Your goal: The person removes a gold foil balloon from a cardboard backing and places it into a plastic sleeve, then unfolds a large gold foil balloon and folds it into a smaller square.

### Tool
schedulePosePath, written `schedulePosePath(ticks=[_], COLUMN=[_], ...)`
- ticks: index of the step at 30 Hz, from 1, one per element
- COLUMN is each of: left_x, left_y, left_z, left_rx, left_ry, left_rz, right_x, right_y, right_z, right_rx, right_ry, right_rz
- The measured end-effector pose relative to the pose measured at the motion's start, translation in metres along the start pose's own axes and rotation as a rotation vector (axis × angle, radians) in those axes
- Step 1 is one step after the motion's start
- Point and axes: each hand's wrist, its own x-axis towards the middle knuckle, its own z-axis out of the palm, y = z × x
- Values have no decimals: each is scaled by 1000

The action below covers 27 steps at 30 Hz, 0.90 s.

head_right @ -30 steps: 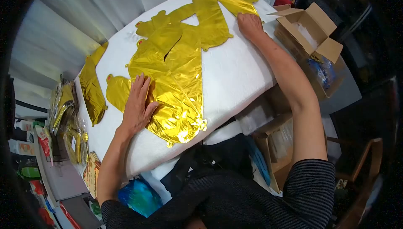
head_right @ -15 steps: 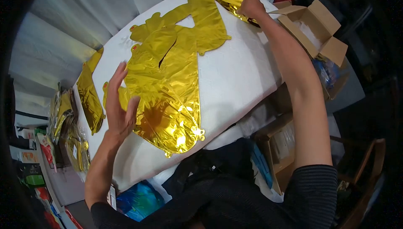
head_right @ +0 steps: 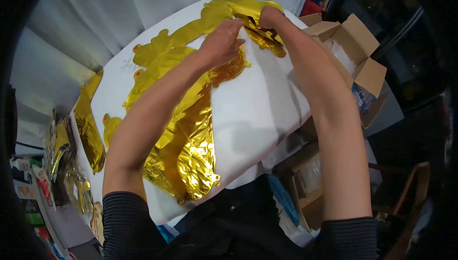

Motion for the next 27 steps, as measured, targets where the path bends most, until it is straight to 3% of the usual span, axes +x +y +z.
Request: schedulePosePath(ticks=[1, 5, 6, 8, 10, 11, 15, 16, 17, 18, 19, 21, 23, 25, 26, 27], left_x=[13, 51, 58, 64, 63, 63, 57, 56, 55, 52, 52, 52, 54, 60, 63, 65], left_y=[-4, -17, -18, -16, -34, -42, -44, -41, -39, -37, -38, -40, -35, -35, -35, -36], left_z=[13, 38, 42, 38, 51, 58, 62, 61, 59, 57, 59, 63, 53, 51, 51, 50], left_rx=[48, 224, 217, 169, 197, 222, 79, 78, 77, 97, 100, 35, 44, -58, -56, -86], left_ry=[35, 87, 91, -253, -199, -146, -114, -109, -103, -87, -80, -44, -109, -132, -125, 87], left_rz=[61, 186, 193, -154, -68, 23, 2, -16, -33, -12, -17, -34, -42, -81, -74, -48], right_x=[-5, 13, 19, 31, 19, 55, 163, 130, 162, 103, 67, 112, 46, -2, 24, -24], right_y=[-5, 3, 5, 12, 5, 23, 92, 82, 104, 80, 63, 121, 99, 68, 78, 40], right_z=[-6, -6, -8, -24, -60, -71, -104, -146, -180, -200, -219, -286, -319, -320, -340, -331], right_rx=[173, 107, -35, -76, -20, -269, -93, -295, -578, 29, -166, -170, 149, 209, -117, -197], right_ry=[-104, -188, -205, -233, -262, -197, 243, 392, 390, 804, 941, 1137, 1117, 1155, 1162, 952], right_rz=[59, -45, -142, -146, -57, -290, 24, 24, 20, 204, 255, 279, 204, -167, -134, -178])
